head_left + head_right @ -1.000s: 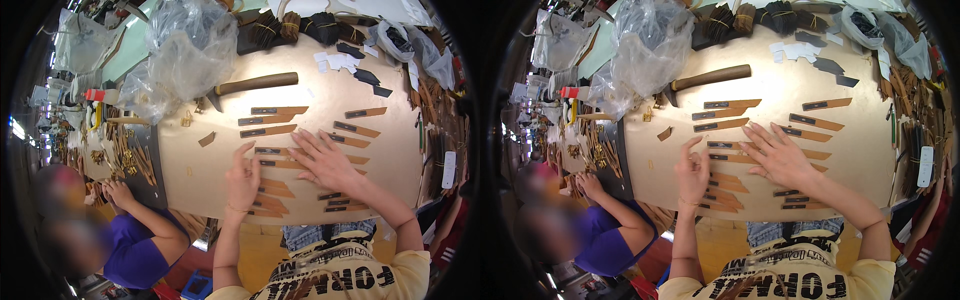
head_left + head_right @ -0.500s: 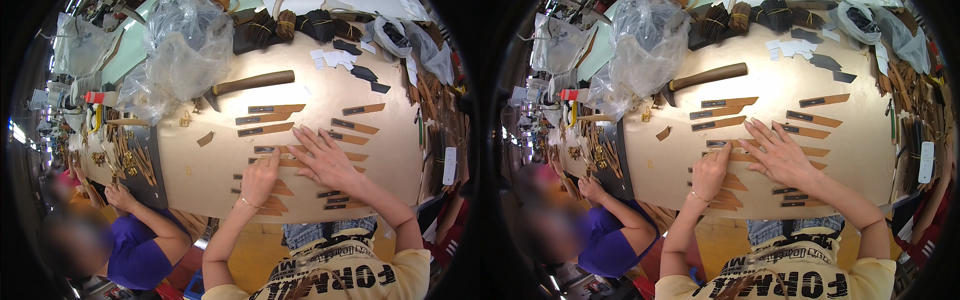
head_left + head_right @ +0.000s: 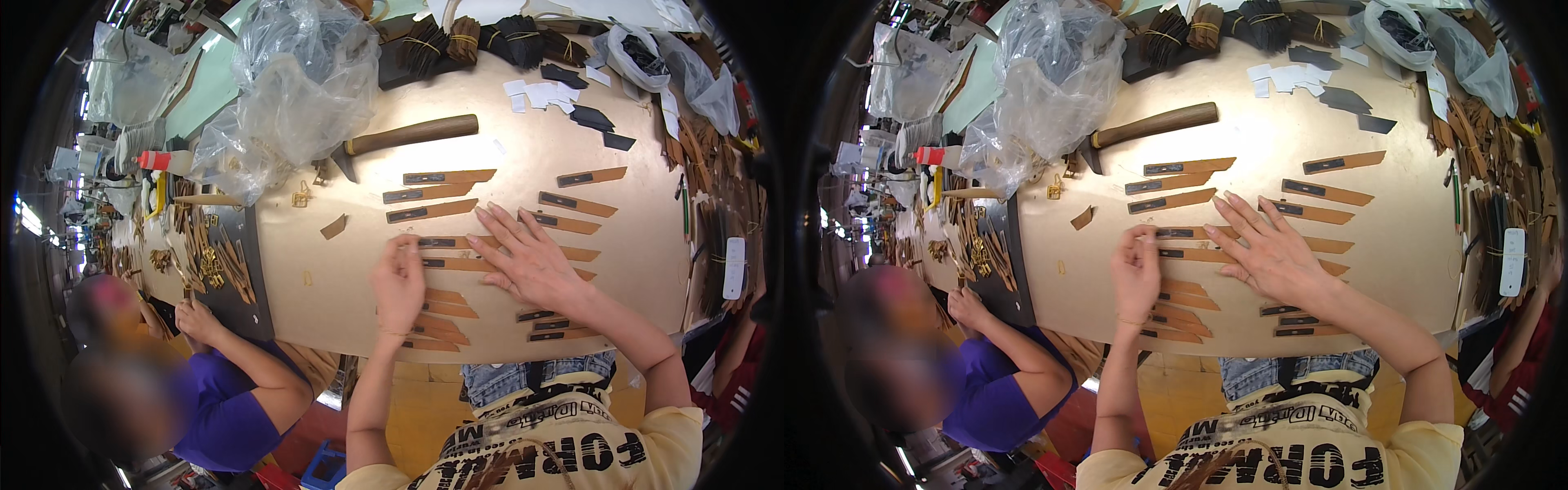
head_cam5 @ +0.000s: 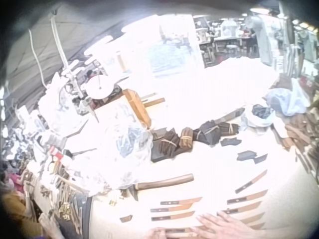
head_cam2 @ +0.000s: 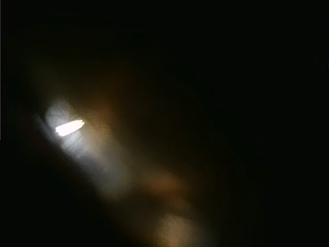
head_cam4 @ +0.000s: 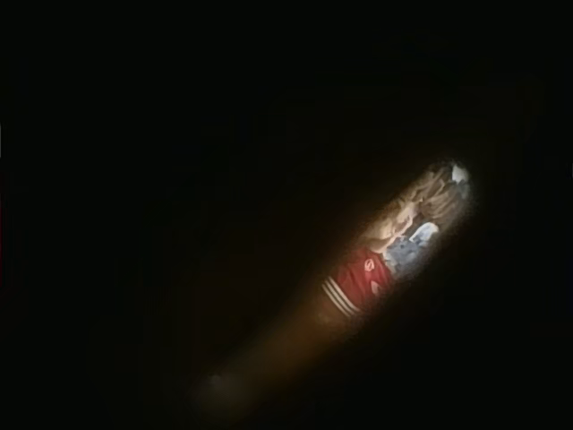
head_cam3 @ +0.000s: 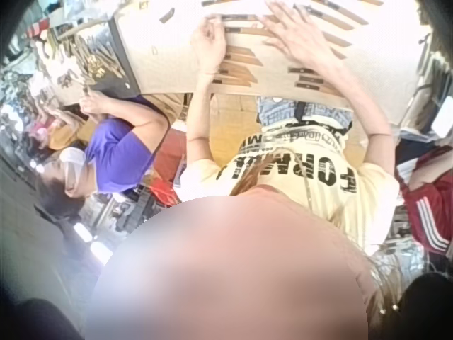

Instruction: The person arranges and aligns small leather pieces on a workbench, placing dark strips onto light tan pieces and then adding black triangular pieces. They handle the pieces by hand, organizing them into neat rows and bundles.

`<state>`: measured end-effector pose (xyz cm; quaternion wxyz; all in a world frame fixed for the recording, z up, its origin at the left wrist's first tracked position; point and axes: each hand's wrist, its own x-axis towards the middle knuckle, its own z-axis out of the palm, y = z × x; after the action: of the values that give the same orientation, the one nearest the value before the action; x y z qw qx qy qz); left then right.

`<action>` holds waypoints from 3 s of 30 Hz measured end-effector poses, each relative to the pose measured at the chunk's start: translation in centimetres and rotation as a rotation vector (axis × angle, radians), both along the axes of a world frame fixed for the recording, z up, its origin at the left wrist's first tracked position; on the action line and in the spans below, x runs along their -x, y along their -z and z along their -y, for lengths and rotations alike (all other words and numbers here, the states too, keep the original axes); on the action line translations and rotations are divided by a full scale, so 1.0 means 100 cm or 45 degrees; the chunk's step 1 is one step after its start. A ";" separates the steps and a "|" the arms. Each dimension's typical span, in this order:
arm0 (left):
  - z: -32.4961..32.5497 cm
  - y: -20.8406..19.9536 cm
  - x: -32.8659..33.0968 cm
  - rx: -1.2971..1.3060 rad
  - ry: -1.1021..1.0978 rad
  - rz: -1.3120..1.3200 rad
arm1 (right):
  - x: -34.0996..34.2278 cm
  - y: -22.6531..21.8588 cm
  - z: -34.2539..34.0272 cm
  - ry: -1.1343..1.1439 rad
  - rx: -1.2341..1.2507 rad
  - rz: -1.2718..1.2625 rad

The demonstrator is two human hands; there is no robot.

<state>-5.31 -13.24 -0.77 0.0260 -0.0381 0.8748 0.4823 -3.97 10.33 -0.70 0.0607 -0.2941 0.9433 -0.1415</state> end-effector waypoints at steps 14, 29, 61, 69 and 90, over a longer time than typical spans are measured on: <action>0.008 -0.009 -0.006 0.340 0.202 -0.245 | -0.001 -0.002 0.002 0.019 0.031 0.035; 0.035 -0.017 0.024 -0.857 -0.356 -0.036 | -0.001 0.000 0.001 0.016 0.076 0.015; 0.080 -0.019 0.005 -1.847 -0.386 0.048 | -0.002 -0.004 0.003 0.045 -0.027 0.051; 0.075 -0.020 -0.037 -0.303 -0.453 -0.033 | -0.005 -0.006 0.011 0.038 -0.186 -0.087; 0.037 -0.011 -0.069 0.723 0.385 -0.347 | -0.041 -0.004 0.037 -0.359 -0.076 -0.020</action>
<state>1.59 -16.93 0.29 -0.0315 0.1507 0.9652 0.2112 0.17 6.67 -0.30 0.0812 -0.4230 0.8968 -0.1009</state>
